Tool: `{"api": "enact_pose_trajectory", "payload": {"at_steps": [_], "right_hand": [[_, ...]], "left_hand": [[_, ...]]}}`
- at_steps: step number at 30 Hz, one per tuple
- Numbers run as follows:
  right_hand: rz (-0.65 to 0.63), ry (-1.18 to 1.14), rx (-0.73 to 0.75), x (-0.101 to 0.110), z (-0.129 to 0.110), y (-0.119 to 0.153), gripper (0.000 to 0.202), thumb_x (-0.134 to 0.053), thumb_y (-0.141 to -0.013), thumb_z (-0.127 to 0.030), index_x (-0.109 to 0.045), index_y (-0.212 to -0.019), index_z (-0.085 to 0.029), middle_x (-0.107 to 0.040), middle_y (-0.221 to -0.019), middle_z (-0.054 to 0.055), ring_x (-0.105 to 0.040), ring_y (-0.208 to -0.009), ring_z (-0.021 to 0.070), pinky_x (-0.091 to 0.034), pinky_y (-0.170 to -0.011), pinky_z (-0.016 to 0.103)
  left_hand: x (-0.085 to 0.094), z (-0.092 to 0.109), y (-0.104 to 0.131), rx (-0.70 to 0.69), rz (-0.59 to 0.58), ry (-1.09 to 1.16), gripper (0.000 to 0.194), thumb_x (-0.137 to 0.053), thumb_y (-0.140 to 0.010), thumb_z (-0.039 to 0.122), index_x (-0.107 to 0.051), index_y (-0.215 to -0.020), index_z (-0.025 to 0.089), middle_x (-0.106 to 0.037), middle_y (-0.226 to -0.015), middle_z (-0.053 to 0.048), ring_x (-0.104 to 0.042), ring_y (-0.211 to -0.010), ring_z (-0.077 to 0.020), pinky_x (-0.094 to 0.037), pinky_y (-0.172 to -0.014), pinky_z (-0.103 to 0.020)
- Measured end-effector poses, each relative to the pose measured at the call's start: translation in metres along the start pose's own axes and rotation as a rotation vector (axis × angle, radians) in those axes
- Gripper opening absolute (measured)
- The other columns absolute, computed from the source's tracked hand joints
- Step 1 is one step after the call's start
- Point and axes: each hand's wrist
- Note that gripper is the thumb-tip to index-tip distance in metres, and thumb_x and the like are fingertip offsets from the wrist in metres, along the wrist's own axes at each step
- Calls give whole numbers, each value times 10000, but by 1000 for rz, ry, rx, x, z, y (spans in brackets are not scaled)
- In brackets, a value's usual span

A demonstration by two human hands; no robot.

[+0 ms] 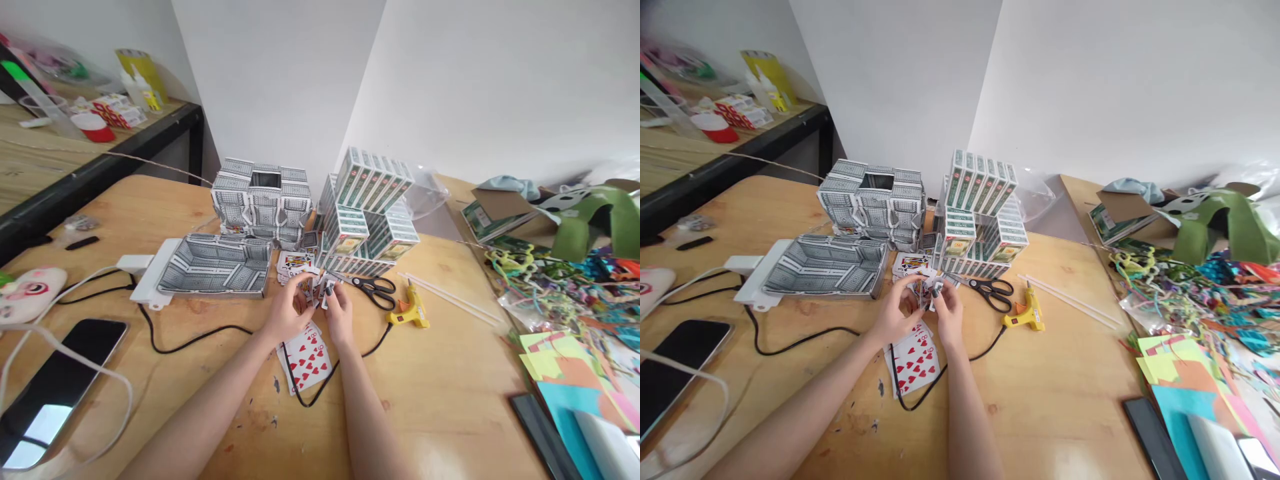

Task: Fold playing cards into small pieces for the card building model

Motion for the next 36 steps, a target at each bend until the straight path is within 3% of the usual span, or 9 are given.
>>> {"api": "enact_pose_trajectory", "payload": {"at_steps": [6,22,28,36], "right_hand": [[-28,9,33,-3,-5,0,344,-628,-735,-370,-593,-1028,-194,-640,-1012,54,-578,-944,200,-442,-844,329],[-91,-68,-54,3,1,-5,367,-658,-718,-345,-574,-1048,-208,-626,-1071,58,-567,-1013,200,-437,-889,335],[-150,-52,-89,3,-3,-5,350,-674,-708,-322,-578,-1025,-208,-635,-1043,50,-577,-986,191,-436,-886,327],[-220,-134,-138,7,4,-4,249,-684,-703,-297,-579,-910,-207,-622,-843,4,-578,-780,143,-454,-717,267]], "left_hand": [[1,2,-2,-26,-94,-73,579,-512,-670,29,-461,-1209,235,-452,-1249,-72,-517,-605,-52,-520,-627,-261],[-1,-6,-2,-88,-68,-123,625,-509,-693,42,-445,-1265,287,-453,-1229,-68,-560,-713,-93,-539,-622,-248],[0,-5,-3,-117,-48,-178,575,-520,-703,58,-474,-1240,259,-457,-1232,-72,-533,-1036,-200,-519,-829,-327],[0,0,-2,-157,-56,-190,535,-530,-708,48,-487,-1208,234,-480,-1203,-68,-496,-1110,-200,-445,-956,-358]]}}
Point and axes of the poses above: each hand's wrist, its own y-axis away from the middle knuckle, its own x-axis out of the back of the hand, z = x × y
